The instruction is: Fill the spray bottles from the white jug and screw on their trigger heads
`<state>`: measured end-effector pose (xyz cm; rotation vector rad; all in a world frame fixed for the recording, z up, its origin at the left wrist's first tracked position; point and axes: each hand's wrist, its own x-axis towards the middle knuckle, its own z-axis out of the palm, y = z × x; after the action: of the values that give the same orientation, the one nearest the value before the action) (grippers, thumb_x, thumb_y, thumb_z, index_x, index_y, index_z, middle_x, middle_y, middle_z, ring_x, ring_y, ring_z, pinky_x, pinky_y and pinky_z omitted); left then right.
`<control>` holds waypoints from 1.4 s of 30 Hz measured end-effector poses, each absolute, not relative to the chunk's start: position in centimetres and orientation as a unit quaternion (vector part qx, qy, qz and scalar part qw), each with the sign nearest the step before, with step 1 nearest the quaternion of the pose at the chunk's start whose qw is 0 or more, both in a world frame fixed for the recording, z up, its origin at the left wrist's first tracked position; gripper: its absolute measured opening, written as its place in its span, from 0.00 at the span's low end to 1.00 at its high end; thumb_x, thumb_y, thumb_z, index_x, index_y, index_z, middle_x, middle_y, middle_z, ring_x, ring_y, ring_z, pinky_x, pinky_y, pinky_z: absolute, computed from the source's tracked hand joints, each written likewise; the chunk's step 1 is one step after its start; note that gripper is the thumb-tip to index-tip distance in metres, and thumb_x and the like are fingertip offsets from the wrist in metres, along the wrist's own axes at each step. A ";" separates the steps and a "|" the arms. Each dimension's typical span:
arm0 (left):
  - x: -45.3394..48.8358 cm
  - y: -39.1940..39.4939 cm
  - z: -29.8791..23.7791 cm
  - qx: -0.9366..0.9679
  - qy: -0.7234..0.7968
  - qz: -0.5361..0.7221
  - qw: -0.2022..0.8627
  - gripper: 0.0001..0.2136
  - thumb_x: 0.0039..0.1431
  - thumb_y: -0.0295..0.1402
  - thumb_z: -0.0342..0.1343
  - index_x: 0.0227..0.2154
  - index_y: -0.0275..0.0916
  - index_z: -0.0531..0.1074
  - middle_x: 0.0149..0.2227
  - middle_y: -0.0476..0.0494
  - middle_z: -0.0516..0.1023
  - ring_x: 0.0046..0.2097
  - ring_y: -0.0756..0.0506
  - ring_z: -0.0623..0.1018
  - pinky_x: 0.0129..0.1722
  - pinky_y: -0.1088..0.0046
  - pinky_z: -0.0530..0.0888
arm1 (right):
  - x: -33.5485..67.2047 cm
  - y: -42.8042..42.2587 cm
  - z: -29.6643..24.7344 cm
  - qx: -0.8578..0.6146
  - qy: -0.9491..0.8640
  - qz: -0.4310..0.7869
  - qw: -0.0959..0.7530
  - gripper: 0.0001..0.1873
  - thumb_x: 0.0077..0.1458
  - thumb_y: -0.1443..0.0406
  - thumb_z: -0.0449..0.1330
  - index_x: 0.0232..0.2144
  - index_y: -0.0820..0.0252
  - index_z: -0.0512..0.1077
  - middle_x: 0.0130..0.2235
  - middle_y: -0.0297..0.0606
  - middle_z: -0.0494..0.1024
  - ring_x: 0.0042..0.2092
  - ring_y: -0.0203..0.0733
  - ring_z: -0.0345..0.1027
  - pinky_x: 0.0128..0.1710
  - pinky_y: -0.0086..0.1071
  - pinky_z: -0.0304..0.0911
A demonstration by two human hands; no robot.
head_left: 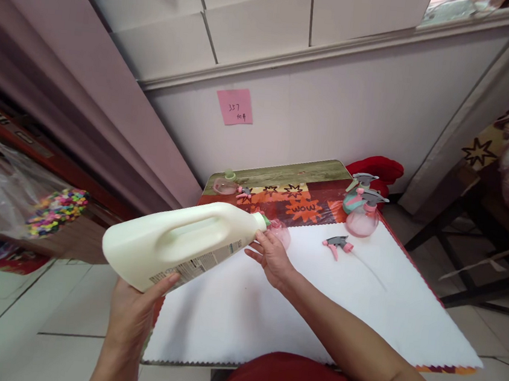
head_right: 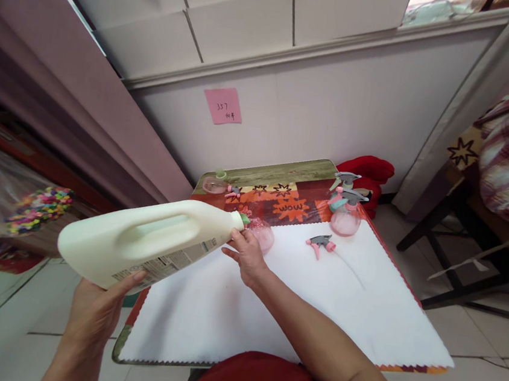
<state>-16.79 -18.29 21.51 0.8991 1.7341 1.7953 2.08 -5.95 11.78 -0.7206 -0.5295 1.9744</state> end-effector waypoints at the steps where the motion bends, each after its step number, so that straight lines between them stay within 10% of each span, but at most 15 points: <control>1: -16.8 -18.3 21.5 0.328 0.634 0.657 0.242 0.35 0.33 0.32 0.76 0.51 0.38 0.76 0.48 0.38 0.82 0.50 0.38 0.80 0.52 0.62 0.77 | 2.1 -5.9 11.8 -0.294 -0.216 0.805 0.468 0.23 0.44 0.49 0.73 0.36 0.55 0.73 0.45 0.35 0.78 0.46 0.41 0.72 0.46 0.37 0.70; 42: -17.1 -18.2 21.4 0.331 0.641 0.652 0.234 0.36 0.33 0.32 0.77 0.52 0.38 0.76 0.46 0.41 0.83 0.45 0.42 0.81 0.47 0.68 0.79 | 2.2 -6.0 12.0 -0.286 -0.209 0.809 0.469 0.23 0.44 0.50 0.73 0.36 0.55 0.74 0.44 0.35 0.78 0.45 0.40 0.72 0.45 0.36 0.70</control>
<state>-17.10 -18.18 21.40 0.9087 1.7586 1.7900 2.22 -5.96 11.98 -0.7001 -0.5120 1.9847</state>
